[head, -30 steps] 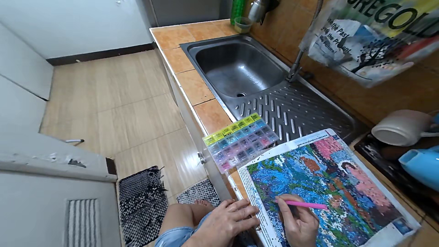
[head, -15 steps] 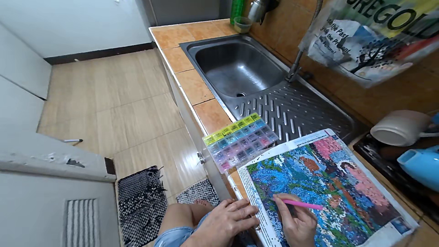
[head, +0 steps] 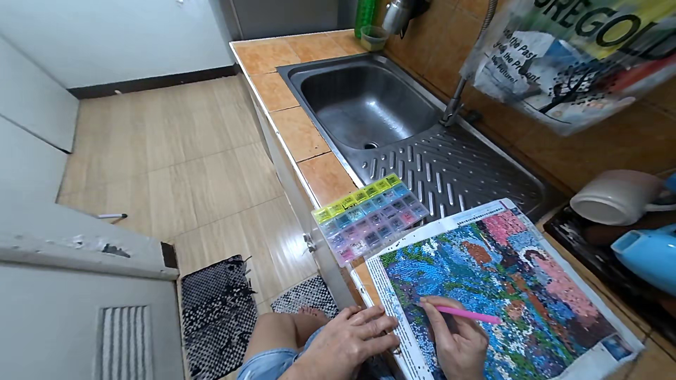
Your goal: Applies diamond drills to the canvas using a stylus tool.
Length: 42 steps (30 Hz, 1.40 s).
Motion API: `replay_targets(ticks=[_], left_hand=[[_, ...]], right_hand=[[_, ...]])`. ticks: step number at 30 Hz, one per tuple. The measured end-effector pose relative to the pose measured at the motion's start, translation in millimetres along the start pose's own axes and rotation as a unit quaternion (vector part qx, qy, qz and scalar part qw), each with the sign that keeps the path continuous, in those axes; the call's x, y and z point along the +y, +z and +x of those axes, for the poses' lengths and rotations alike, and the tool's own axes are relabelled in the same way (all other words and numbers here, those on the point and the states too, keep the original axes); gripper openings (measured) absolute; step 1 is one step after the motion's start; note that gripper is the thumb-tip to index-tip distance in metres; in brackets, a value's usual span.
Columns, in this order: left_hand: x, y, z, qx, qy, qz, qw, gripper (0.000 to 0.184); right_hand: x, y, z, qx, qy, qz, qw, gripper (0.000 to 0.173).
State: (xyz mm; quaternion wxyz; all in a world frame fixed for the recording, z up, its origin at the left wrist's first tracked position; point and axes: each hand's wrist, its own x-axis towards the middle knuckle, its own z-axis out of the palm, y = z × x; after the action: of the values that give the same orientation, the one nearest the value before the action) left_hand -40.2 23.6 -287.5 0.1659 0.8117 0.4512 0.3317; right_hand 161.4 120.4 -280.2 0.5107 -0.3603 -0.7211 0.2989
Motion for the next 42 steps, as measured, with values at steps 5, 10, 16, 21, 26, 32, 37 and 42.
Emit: replay_targets(ticks=[5,10,16,21,26,32,37,42], left_hand=[[0.7,0.2,-0.2,0.001,-0.002,0.001,1.0,0.052],[0.7,-0.3,-0.2,0.0,-0.001,0.003,1.0,0.053],[1.0,0.5,-0.1,0.004,-0.002,0.006,1.0,0.052],[1.1,0.3,-0.6,0.003,-0.003,0.007,1.0,0.052],[1.7,-0.1,-1.1,0.0,-0.005,0.0,1.0,0.053],[1.2,1.0,-0.7,0.001,-0.007,-0.001,1.0,0.049],[1.7,0.6,-0.4,0.006,-0.006,0.0,1.0,0.046],[1.1,0.0,-0.4,0.001,-0.006,-0.003,1.0,0.049]], right_hand=[[1.0,0.1,-0.3,0.0,0.011,0.004,1.0,0.009],[-1.0,1.1,0.4,0.01,0.009,-0.014,1.0,0.011],[-1.5,-0.5,0.0,0.022,0.007,-0.008,1.0,0.009],[-1.4,-1.7,-0.6,0.0,0.011,-0.012,1.0,0.013],[-4.1,-0.6,0.0,0.021,0.019,-0.035,0.999,0.014],[-3.7,-2.4,-0.6,0.025,0.021,-0.025,0.999,0.013],[-4.1,-4.0,-0.8,0.013,0.019,-0.035,0.999,0.017],[-4.9,-4.4,-1.2,0.009,0.026,-0.033,0.999,0.016]])
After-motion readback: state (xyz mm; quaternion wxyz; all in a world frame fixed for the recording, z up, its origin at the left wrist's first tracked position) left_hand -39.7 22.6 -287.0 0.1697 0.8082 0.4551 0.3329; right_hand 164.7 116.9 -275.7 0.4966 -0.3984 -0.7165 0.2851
